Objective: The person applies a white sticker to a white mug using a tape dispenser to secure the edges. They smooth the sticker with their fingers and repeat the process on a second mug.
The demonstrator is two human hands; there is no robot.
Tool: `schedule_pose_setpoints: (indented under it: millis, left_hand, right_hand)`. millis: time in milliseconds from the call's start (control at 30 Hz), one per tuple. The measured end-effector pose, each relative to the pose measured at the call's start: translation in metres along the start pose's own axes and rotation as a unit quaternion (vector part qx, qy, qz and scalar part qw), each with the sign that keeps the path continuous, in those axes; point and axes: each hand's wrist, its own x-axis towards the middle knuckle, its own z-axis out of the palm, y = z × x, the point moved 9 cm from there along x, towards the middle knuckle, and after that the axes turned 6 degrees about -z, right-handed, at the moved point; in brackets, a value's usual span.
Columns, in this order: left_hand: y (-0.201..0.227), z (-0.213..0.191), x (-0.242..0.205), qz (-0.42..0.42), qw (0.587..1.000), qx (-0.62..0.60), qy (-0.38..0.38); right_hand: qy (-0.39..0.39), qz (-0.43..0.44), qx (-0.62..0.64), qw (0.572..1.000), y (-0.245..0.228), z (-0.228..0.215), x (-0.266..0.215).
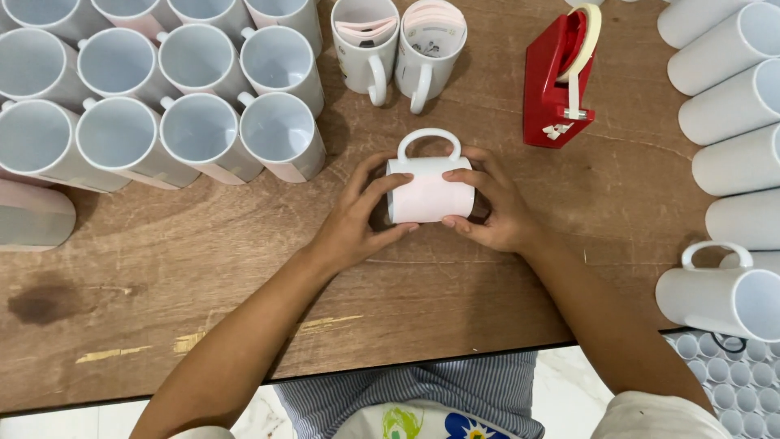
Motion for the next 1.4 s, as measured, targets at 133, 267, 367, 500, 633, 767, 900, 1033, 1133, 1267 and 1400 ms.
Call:
schedule_pose_setpoints:
  millis: [133, 267, 367, 500, 633, 767, 900, 1033, 1133, 1267, 1400]
  left_hand:
    - [-0.0013, -0.0003, 0.0013, -0.002, 1.000, -0.008, -0.007]
    - [0.0009, 0.0005, -0.0011, -0.007, 1.000, -0.015, -0.014]
    - [0.0027, -0.0009, 0.0015, -0.005, 1.000, -0.015, -0.015]
    - [0.0008, -0.0004, 0.0007, 0.000, 1.000, -0.020, -0.010]
    - [-0.0024, 0.0000, -0.0006, -0.008, 1.000, -0.022, -0.012]
    - [-0.0027, -0.0009, 0.0001, -0.010, 1.000, -0.019, -0.010]
    - [-0.0024, -0.0011, 0.0000, -0.010, 1.000, -0.028, -0.009]
    - [-0.0031, -0.0014, -0.0006, -0.010, 1.000, -0.024, -0.009]
    - [-0.0033, -0.0006, 0.0008, -0.006, 1.000, -0.019, -0.004]
    - [-0.0063, 0.0000, -0.0039, -0.010, 1.000, -0.024, -0.003]
    - [-0.0044, -0.0023, -0.0024, -0.004, 1.000, -0.023, -0.001]
  right_hand:
    - [0.011, -0.007, 0.006, 1.000, -0.0027, -0.0030, 0.0047]
    - [0.009, -0.012, 0.004, 1.000, -0.0052, -0.0011, 0.0021]
    - [0.013, -0.015, 0.005, 1.000, -0.0046, -0.0033, 0.0036]
    - [0.016, -0.020, 0.021, 0.999, -0.0057, -0.0027, 0.0041]
    - [0.017, -0.024, 0.027, 0.999, -0.0052, -0.0031, 0.0039]
    - [0.023, -0.029, 0.041, 0.999, -0.0056, -0.0031, 0.0047]
    - [0.017, -0.021, 0.029, 0.999, -0.0030, -0.0034, 0.0024]
    - [0.019, -0.019, 0.035, 0.999, -0.0054, -0.0030, 0.0062]
    - [0.019, -0.024, 0.033, 0.999, -0.0057, -0.0040, 0.0062]
    - [0.019, -0.019, 0.043, 0.999, -0.0054, -0.0014, 0.0038]
    - [0.020, -0.014, 0.039, 0.999, -0.0024, -0.0023, 0.0029]
